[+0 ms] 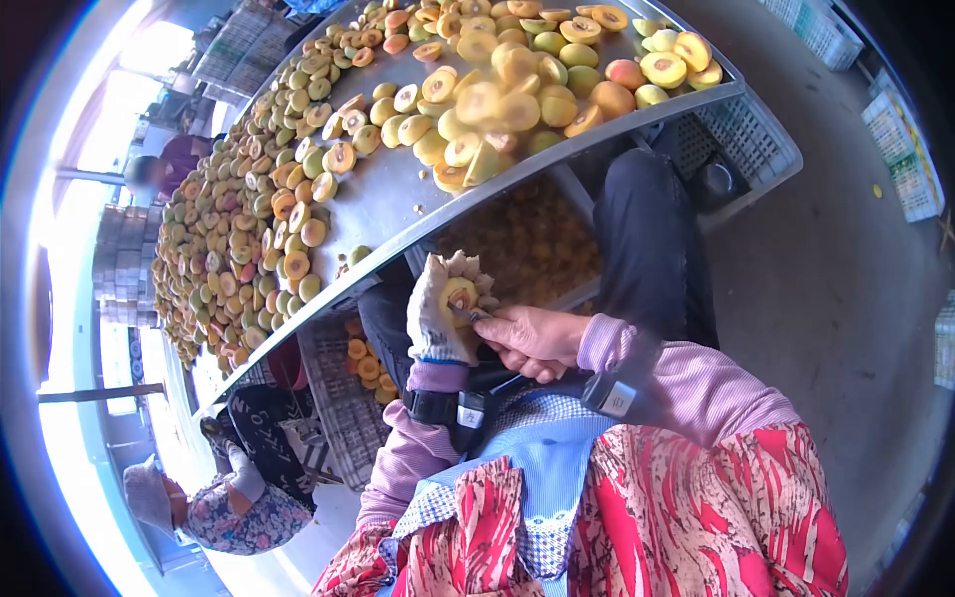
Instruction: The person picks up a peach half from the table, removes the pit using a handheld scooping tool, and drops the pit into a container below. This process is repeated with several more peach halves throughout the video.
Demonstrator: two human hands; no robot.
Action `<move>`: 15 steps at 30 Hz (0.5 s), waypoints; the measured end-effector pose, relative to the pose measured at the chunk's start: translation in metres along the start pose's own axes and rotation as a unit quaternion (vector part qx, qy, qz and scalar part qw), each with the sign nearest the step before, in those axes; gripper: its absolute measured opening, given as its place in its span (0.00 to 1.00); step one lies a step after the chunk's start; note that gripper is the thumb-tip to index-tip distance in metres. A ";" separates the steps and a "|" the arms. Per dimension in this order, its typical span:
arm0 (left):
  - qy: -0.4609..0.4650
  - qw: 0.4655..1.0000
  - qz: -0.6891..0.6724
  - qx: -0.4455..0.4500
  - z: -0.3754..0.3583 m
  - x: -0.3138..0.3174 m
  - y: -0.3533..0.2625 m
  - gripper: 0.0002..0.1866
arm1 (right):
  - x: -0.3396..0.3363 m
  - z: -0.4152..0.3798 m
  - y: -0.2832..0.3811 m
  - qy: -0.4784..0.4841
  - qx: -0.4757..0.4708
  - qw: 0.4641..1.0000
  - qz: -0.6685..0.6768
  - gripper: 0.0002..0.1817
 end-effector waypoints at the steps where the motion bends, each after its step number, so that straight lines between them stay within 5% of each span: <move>1: -0.006 0.994 0.098 0.057 -0.001 0.003 0.000 0.20 | -0.004 -0.002 -0.003 0.062 0.040 0.993 0.087 0.19; 3: 0.018 0.989 0.130 0.068 0.002 -0.003 0.000 0.19 | -0.006 -0.004 -0.006 0.088 0.052 0.986 0.131 0.19; 6: 0.148 0.979 0.121 -0.076 0.006 -0.007 -0.010 0.22 | -0.005 -0.005 -0.009 0.123 0.048 0.979 0.155 0.19; 10: 0.127 0.989 0.052 -0.063 0.013 -0.001 -0.009 0.25 | -0.003 -0.006 -0.004 0.135 0.047 0.970 0.197 0.19; 12: 0.097 0.994 0.043 0.029 0.007 -0.002 -0.007 0.25 | -0.004 -0.007 0.006 0.117 0.045 0.974 0.190 0.19; 15: 0.064 0.996 0.055 0.012 0.006 -0.008 -0.002 0.23 | -0.002 -0.012 0.009 0.042 0.043 0.998 0.011 0.19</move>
Point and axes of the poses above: each hand's wrist, its own z-axis towards the middle knuckle, its own x-axis out of the palm, y = z × x, the point moved 1 cm from there along z, towards the middle knuckle, and after that the axes turned 10 degrees about -z, right-handed, at the moved point
